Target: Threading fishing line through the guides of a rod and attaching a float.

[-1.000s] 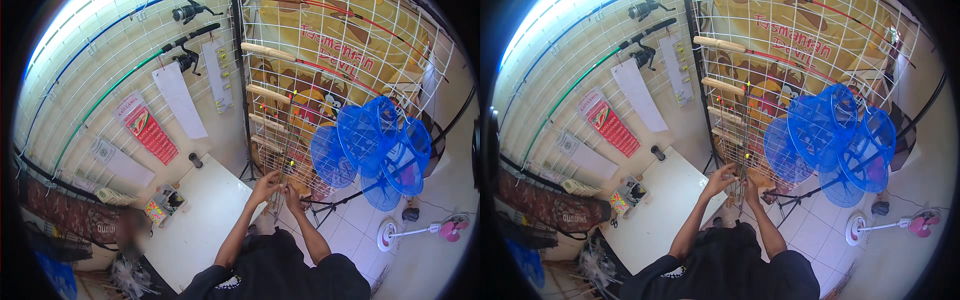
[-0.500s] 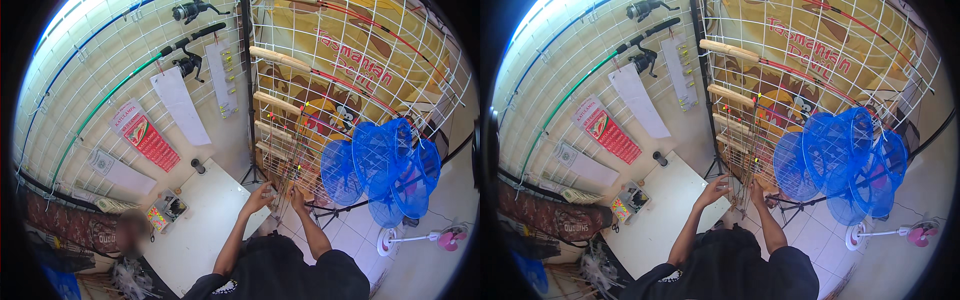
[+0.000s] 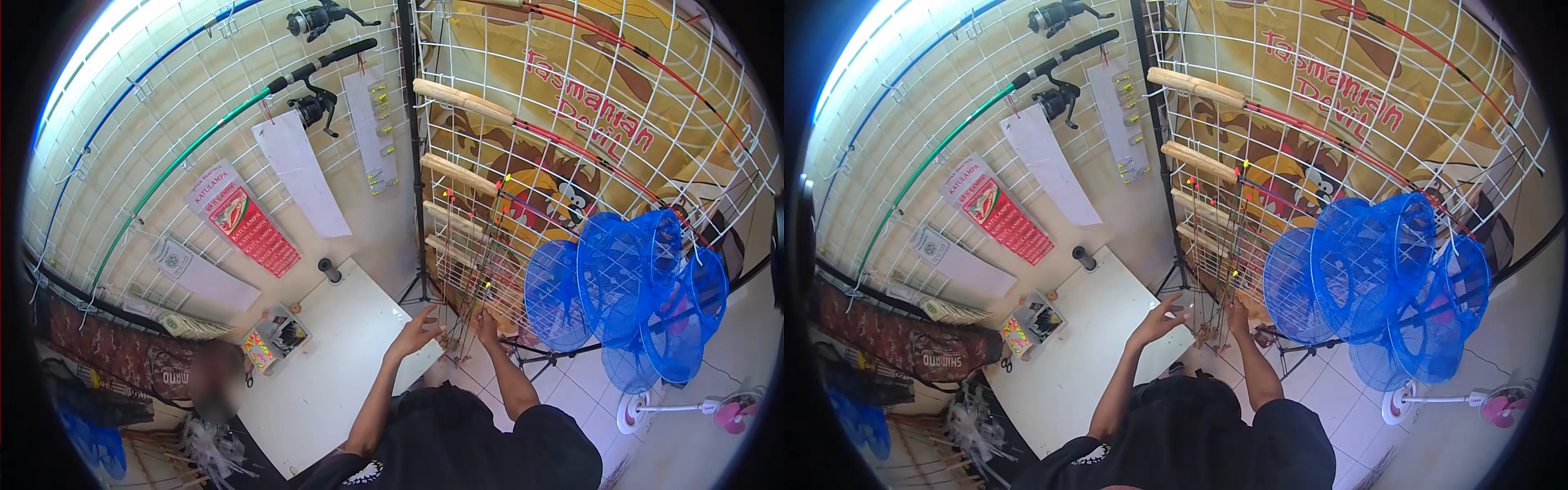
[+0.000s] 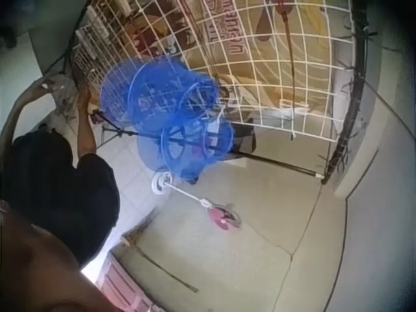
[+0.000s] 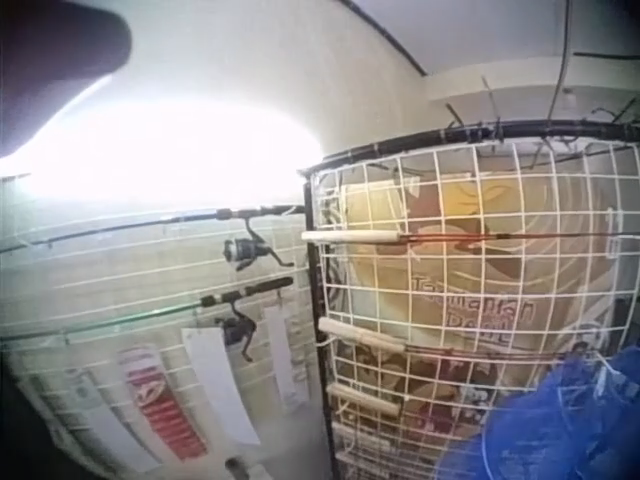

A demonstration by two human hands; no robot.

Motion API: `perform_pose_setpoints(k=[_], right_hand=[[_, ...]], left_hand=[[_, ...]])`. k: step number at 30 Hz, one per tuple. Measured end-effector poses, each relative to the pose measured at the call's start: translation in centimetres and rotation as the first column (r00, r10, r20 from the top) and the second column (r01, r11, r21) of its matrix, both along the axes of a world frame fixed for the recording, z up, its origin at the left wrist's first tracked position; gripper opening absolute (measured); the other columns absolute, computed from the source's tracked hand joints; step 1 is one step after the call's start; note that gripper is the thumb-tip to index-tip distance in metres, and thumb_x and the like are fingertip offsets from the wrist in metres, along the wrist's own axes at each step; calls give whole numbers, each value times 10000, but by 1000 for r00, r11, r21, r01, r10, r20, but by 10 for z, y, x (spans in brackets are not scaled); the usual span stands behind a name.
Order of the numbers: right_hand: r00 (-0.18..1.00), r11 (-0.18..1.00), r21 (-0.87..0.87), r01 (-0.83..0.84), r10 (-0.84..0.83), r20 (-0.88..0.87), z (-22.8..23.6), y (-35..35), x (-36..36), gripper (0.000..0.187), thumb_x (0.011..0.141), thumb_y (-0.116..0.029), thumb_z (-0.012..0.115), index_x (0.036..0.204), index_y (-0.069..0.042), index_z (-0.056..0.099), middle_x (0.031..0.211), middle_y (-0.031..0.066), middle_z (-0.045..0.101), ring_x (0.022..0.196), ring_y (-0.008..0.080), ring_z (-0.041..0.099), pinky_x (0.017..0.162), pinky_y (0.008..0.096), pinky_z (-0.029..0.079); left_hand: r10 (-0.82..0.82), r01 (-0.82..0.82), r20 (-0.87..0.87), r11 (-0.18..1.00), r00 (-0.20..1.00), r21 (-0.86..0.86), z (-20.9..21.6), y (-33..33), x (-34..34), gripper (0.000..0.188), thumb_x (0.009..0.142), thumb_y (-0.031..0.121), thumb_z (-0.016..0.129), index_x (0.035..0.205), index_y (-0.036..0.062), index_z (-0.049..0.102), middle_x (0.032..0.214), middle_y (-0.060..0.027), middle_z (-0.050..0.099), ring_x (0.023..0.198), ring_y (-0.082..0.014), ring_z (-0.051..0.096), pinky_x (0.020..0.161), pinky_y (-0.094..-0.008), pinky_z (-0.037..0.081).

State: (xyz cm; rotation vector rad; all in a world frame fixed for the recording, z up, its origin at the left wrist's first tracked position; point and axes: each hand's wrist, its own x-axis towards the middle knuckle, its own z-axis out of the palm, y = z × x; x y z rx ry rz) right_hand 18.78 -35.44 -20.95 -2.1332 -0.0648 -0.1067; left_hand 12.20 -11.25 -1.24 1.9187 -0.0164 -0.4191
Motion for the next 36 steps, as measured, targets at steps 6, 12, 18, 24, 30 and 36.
perform_pose_setpoints(k=[6, 12, 18, 24, 30, 36], right_hand=[[998, 998, -44, -42, 44, 34, -8, -2, 8, 179, 860, 72, 438, 954, -10, 566, 797, 169, 622, 744, 297, 641, 672, 376, 490], [999, 999, -22, -48, 48, -18, -4, -1, 17, 127, 901, -20, 459, 962, -21, 571, 810, 165, 625, 774, 328, 642, 688, 408, 487], [999, 999, -53, -8, 5, -39, -7, -5, 37, 192, 889, -128, 557, 1049, -24, 531, 796, 193, 601, 782, 384, 617, 692, 485, 461], [994, 1000, -14, -10, 8, -112, -11, -9, 44, 422, 863, -117, 580, 1260, -48, 456, 971, 235, 627, 934, 410, 615, 818, 479, 477], [991, 999, -30, 35, -39, -131, -19, -2, 22, 551, 840, -110, 611, 1329, -52, 365, 1138, 290, 562, 1103, 460, 513, 959, 502, 404], [934, 996, -78, -33, 3, -358, -51, 5, -37, 515, 805, -118, 632, 1273, -52, 426, 1102, 236, 598, 1051, 387, 574, 916, 447, 447]], left_hand=[[36, -34, -25, 998, 999, 57, -11, 4, -9, 777, 862, 469, 683, 1480, 159, 326, 1258, -250, 593, 1177, -367, 578, 971, -422, 450], [81, -81, -4, 995, 997, 66, -9, 5, -17, 763, 876, 481, 663, 1480, 168, 320, 1283, -262, 565, 1042, -337, 638, 767, -374, 538], [109, -104, -46, 991, 993, 85, -6, 1, -29, 751, 887, 486, 650, 1476, 147, 330, 1282, -262, 568, 1151, -388, 587, 951, -430, 467], [112, -106, -64, 989, 992, 99, -2, -4, -38, 724, 907, 474, 626, 1479, 148, 324, 1314, -262, 549, 1196, -390, 559, 977, -428, 454], [238, -237, -34, 971, 971, 31, -19, 0, -64, 651, 919, 405, 638, 1441, 110, 383, 1284, -245, 576, 1066, -338, 636, 902, -399, 504], [525, -517, 11, 840, 851, -164, -25, -8, -93, 384, 902, 198, 683, 1227, 19, 583, 1023, -156, 697, 873, -193, 686, 783, -311, 543]])
